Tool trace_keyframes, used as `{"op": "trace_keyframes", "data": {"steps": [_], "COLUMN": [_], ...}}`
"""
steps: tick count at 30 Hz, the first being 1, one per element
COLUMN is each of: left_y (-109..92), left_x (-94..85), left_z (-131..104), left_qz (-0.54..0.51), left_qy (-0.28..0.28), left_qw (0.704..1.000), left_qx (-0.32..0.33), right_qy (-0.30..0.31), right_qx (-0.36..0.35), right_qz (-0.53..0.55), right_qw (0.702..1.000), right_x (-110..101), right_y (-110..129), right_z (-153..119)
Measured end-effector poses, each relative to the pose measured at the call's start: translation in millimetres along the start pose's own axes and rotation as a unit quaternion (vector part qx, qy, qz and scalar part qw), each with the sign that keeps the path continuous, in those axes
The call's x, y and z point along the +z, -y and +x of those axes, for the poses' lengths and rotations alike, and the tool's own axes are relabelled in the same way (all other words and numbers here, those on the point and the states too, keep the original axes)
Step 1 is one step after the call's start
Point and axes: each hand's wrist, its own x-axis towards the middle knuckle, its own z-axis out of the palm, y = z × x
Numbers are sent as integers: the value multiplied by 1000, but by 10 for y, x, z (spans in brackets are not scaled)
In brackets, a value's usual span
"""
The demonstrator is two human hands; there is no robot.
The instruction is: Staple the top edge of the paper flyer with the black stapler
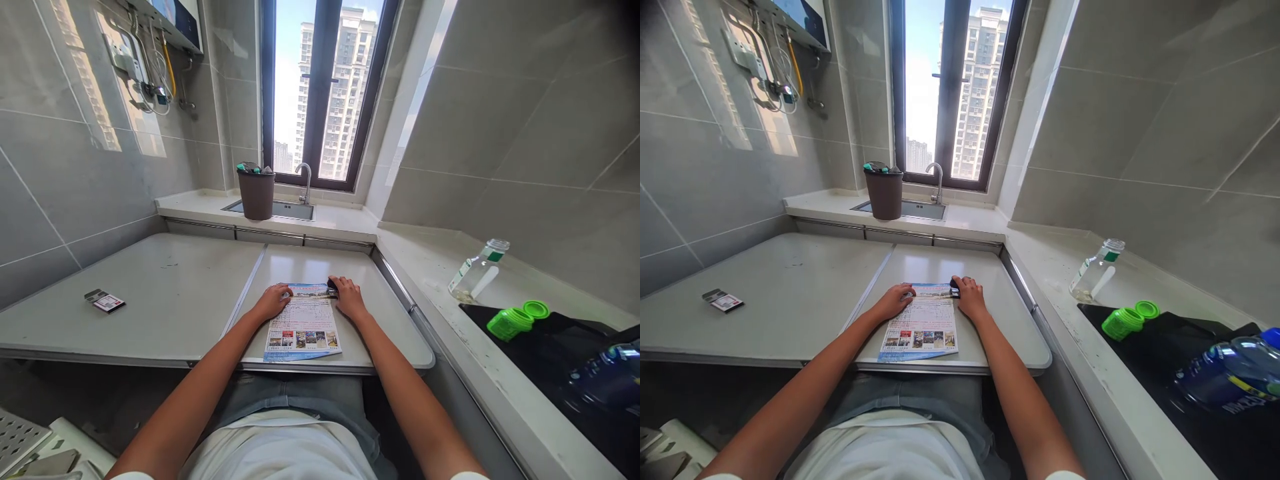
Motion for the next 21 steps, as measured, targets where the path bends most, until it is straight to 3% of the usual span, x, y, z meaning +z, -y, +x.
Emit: {"op": "trace_keyframes", "data": {"steps": [6,10,13,17,21], "left_y": [55,52,47,70,112], "left_x": [48,61,59,54,72], "left_z": [6,3,-1,3,16], "left_qz": [1,1,2,0,-11], "left_qy": [-8,-14,-14,-18,-23], "left_qw": [1000,1000,1000,1000,999], "left_qx": [-2,-7,-9,-20,-30], "right_qy": [-38,-90,-99,-34,13], "right_qx": [162,192,139,15,-58], "right_qz": [16,19,70,125,138], "right_qw": [986,977,983,992,989], "right_x": [-83,-160,-181,-125,-53], "right_y": [-212,-169,8,377,704], "right_z": [17,-19,-33,-79,-178]}}
